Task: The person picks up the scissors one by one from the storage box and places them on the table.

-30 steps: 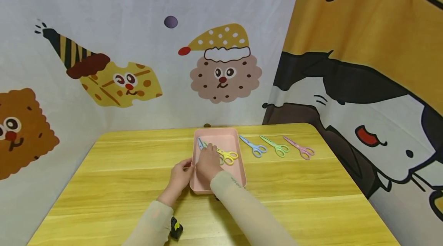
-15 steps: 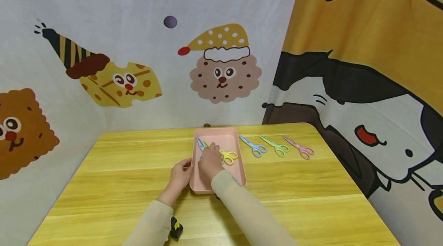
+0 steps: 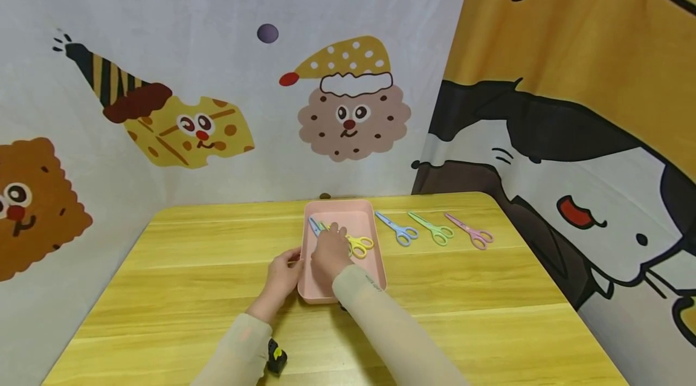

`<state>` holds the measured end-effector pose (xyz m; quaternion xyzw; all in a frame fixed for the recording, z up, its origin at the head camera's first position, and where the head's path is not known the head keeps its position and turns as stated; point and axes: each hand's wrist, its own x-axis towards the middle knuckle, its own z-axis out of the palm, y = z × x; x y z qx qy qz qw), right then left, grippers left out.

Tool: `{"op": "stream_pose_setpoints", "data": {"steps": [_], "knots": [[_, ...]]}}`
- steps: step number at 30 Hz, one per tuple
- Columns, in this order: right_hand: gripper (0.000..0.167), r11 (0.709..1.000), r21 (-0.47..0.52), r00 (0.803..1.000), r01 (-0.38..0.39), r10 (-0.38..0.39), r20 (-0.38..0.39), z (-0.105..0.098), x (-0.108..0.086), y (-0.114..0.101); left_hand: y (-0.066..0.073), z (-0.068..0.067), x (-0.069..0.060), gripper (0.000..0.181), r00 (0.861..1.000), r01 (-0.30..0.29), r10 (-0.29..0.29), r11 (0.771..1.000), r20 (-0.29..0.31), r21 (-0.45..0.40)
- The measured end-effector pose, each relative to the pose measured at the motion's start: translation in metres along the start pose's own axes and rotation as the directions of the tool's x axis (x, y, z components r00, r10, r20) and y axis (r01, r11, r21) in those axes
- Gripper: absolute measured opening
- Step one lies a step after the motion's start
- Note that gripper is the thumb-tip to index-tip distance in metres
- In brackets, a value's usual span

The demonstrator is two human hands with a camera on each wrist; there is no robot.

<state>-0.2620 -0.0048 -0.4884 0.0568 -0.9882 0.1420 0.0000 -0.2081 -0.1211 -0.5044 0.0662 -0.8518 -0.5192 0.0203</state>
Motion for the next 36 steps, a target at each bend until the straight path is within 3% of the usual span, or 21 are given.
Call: {"op": "stream_pose_setpoints", "data": {"steps": [6, 19, 26, 36], "knots": [[0.031, 1.0, 0.016, 0.999, -0.026, 0.025, 0.034, -0.006, -0.001, -0.002, 0.0, 0.0, 0.001, 0.035, 1.0, -0.006, 0.006, 1.0, 0.002, -0.002], [0.032, 0.995, 0.075, 0.99, -0.071, 0.061, 0.124, -0.019, -0.004, 0.004, 0.0, 0.002, 0.0, 0.035, 1.0, 0.01, -0.01, 1.0, -0.006, -0.027], [0.034, 0.999, 0.039, 0.996, -0.032, 0.028, 0.09, -0.018, -0.003, 0.01, 0.001, 0.002, 0.0, 0.036, 1.0, 0.024, -0.025, 0.999, -0.013, -0.029], [0.044, 0.999, 0.047, 0.994, 0.017, -0.022, 0.106, -0.03, -0.003, 0.014, 0.001, 0.002, 0.0, 0.035, 1.0, 0.012, -0.012, 0.999, -0.011, -0.044]]}}
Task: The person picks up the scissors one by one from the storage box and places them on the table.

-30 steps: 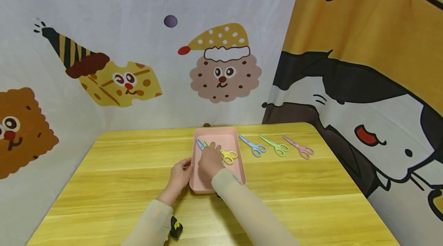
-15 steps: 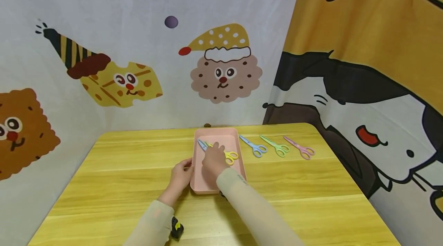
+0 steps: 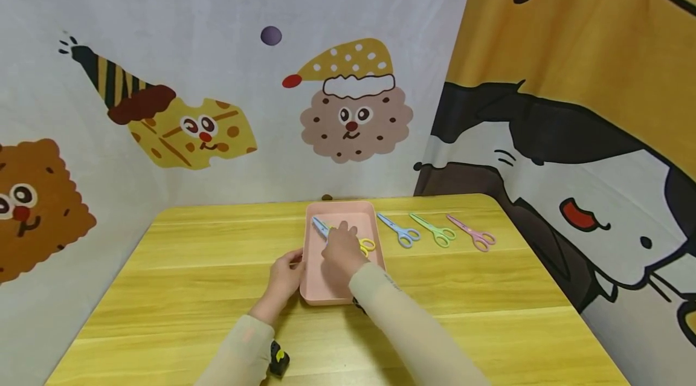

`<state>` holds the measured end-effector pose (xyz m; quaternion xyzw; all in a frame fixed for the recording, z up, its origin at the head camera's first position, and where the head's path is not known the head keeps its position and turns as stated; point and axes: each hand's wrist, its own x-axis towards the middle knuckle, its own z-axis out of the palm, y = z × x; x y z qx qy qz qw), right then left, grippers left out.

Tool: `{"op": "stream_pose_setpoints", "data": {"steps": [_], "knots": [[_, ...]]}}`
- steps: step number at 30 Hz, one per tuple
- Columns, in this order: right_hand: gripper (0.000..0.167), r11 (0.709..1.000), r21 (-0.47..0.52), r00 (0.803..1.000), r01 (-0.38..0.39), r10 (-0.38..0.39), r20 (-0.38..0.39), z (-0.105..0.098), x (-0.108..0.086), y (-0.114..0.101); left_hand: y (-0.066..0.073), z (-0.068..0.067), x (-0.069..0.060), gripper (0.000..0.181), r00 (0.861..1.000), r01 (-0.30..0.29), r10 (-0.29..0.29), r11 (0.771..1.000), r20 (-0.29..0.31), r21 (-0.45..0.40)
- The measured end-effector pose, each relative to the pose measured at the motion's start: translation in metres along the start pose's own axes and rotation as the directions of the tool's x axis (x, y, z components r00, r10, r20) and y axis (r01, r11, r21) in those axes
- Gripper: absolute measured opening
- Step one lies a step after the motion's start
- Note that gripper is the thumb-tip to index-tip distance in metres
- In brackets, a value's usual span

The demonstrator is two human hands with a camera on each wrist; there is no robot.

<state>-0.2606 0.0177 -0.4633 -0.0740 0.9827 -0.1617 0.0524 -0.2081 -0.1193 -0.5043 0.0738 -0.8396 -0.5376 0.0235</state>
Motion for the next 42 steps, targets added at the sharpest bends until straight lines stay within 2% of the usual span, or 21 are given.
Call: {"op": "stream_pose_setpoints", "data": {"steps": [9, 14, 20, 27, 31, 38, 40, 42], "knots": [[0.045, 0.999, 0.045, 1.0, 0.002, -0.002, 0.003, -0.008, 0.001, -0.002, -0.001, 0.001, 0.001, 0.035, 1.0, -0.019, 0.019, 1.0, -0.006, -0.001], [0.042, 1.0, 0.027, 1.0, 0.003, -0.004, 0.013, -0.01, 0.0, 0.001, -0.001, 0.001, 0.001, 0.035, 1.0, -0.01, 0.01, 1.0, -0.003, 0.006], [0.04, 1.0, 0.012, 1.0, 0.007, -0.007, 0.023, -0.015, 0.0, 0.006, -0.001, 0.001, 0.001, 0.035, 1.0, -0.012, 0.012, 1.0, 0.002, 0.002], [0.043, 0.999, 0.054, 0.998, -0.002, -0.001, 0.065, -0.025, -0.004, 0.016, 0.0, 0.001, 0.002, 0.036, 1.0, 0.017, -0.016, 1.0, 0.022, -0.012], [0.046, 0.997, 0.069, 0.998, 0.021, -0.026, 0.063, -0.028, -0.005, 0.023, 0.0, 0.001, 0.002, 0.036, 1.0, 0.012, -0.012, 1.0, 0.025, -0.018], [0.021, 0.99, -0.071, 0.992, 0.123, -0.124, -0.012, -0.026, 0.001, 0.034, 0.0, 0.0, 0.002, 0.036, 1.0, 0.024, -0.024, 0.999, 0.019, -0.028], [0.021, 0.99, -0.058, 0.991, 0.129, -0.13, -0.015, -0.026, 0.001, 0.037, -0.001, 0.0, 0.002, 0.036, 1.0, 0.023, -0.023, 0.999, 0.02, -0.022], [0.024, 0.994, 0.0, 0.994, 0.109, -0.109, -0.004, -0.027, 0.0, 0.039, -0.001, 0.0, 0.002, 0.036, 0.999, 0.028, -0.028, 0.999, 0.024, -0.015]]}}
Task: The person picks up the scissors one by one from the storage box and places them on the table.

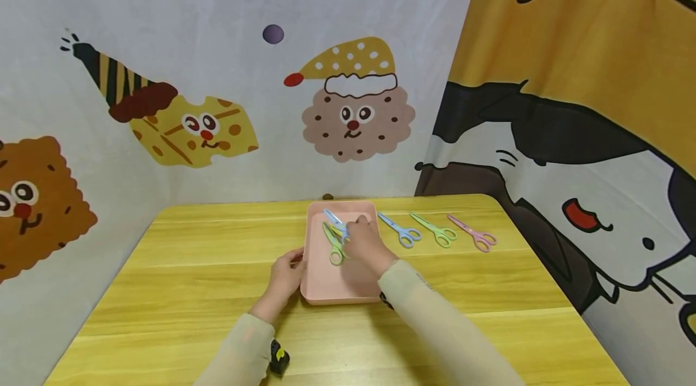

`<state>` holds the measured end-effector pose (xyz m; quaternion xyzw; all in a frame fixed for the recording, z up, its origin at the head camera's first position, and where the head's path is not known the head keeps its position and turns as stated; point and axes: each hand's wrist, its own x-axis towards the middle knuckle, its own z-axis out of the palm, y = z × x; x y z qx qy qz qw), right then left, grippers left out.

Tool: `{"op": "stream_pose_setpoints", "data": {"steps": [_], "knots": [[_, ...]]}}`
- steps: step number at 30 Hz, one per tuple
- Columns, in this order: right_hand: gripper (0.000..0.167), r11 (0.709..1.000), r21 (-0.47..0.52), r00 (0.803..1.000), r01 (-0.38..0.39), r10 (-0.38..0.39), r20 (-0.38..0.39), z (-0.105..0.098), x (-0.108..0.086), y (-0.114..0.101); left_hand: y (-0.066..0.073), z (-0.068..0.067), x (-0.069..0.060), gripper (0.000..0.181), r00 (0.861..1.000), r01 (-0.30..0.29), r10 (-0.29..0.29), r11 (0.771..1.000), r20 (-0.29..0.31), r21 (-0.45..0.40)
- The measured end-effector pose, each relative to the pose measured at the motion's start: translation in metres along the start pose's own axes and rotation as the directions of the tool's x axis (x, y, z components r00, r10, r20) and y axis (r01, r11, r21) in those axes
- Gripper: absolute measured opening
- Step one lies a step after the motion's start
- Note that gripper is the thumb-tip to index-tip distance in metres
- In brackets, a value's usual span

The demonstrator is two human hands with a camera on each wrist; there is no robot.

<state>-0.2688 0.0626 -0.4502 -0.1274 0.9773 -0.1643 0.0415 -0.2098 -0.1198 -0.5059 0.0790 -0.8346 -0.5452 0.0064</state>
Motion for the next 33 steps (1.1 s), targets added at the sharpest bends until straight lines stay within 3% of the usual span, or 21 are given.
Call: {"op": "stream_pose_setpoints", "data": {"steps": [3, 7, 11, 22, 33], "knots": [[0.033, 0.998, 0.064, 1.0, -0.024, 0.022, 0.019, -0.003, -0.004, 0.002, -0.001, 0.0, 0.0, 0.036, 1.0, 0.005, -0.005, 1.0, 0.004, 0.012], [0.042, 0.997, 0.07, 0.999, -0.022, 0.02, 0.032, -0.005, -0.008, 0.006, -0.001, 0.0, 0.0, 0.036, 1.0, 0.008, -0.008, 1.0, 0.007, 0.014], [0.043, 0.999, 0.051, 1.0, -0.002, 0.001, 0.028, -0.007, -0.011, 0.009, 0.0, 0.0, 0.0, 0.036, 1.0, 0.007, -0.007, 1.0, -0.001, 0.012], [0.048, 0.992, 0.125, 1.0, -0.023, 0.021, 0.022, -0.011, -0.017, 0.019, 0.001, 0.0, -0.002, 0.034, 1.0, -0.01, 0.011, 0.999, -0.021, 0.036], [0.054, 0.997, 0.073, 0.999, -0.035, 0.035, 0.005, -0.015, -0.02, 0.029, 0.002, 0.001, -0.002, 0.035, 1.0, -0.002, 0.003, 0.999, -0.017, 0.035]]}}
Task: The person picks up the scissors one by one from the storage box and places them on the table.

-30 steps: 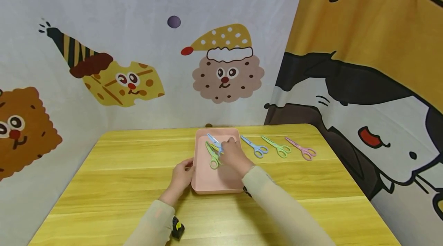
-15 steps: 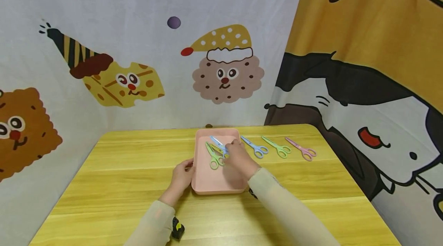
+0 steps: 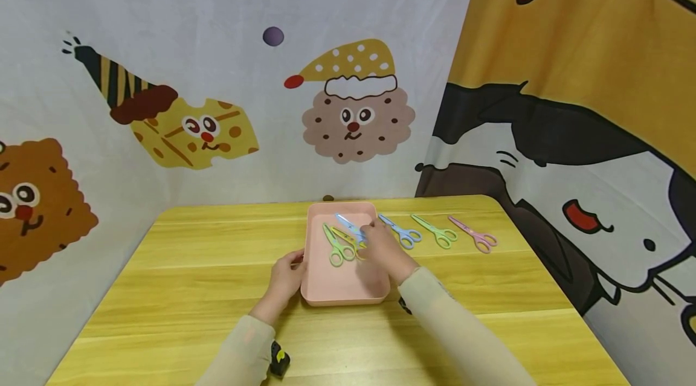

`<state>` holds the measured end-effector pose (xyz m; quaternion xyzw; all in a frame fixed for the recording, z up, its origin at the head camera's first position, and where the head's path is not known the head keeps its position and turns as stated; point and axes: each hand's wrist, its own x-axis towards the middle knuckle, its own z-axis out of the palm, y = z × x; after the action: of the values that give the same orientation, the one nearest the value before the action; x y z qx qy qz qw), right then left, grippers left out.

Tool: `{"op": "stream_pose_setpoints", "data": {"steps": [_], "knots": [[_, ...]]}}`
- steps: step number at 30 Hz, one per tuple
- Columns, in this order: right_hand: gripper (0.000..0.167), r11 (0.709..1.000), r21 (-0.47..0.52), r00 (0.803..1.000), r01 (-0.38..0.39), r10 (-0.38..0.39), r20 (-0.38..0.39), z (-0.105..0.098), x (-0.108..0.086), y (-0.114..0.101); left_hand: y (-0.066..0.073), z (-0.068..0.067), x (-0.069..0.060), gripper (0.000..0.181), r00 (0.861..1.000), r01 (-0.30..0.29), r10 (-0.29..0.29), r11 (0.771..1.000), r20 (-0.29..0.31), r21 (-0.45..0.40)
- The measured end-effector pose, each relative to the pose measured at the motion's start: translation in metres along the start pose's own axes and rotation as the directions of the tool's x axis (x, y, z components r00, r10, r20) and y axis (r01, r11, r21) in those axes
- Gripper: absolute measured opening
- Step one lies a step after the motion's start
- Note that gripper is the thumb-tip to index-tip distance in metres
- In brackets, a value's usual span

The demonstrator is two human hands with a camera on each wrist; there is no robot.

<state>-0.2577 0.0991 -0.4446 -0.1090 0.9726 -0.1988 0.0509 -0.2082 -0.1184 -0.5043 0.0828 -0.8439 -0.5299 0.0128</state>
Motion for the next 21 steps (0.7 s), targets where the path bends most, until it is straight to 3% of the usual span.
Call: {"op": "stream_pose_setpoints", "data": {"steps": [8, 21], "knots": [[0.058, 0.998, 0.06, 0.999, -0.035, 0.035, -0.008, -0.003, -0.002, 0.008, -0.001, 0.0, 0.001, 0.035, 1.0, -0.003, 0.003, 1.0, 0.004, 0.004], [0.052, 0.998, 0.058, 0.999, -0.039, 0.041, -0.032, -0.009, -0.007, 0.015, -0.001, -0.001, 0.001, 0.035, 1.0, 0.005, -0.005, 1.0, 0.01, -0.009]]}}
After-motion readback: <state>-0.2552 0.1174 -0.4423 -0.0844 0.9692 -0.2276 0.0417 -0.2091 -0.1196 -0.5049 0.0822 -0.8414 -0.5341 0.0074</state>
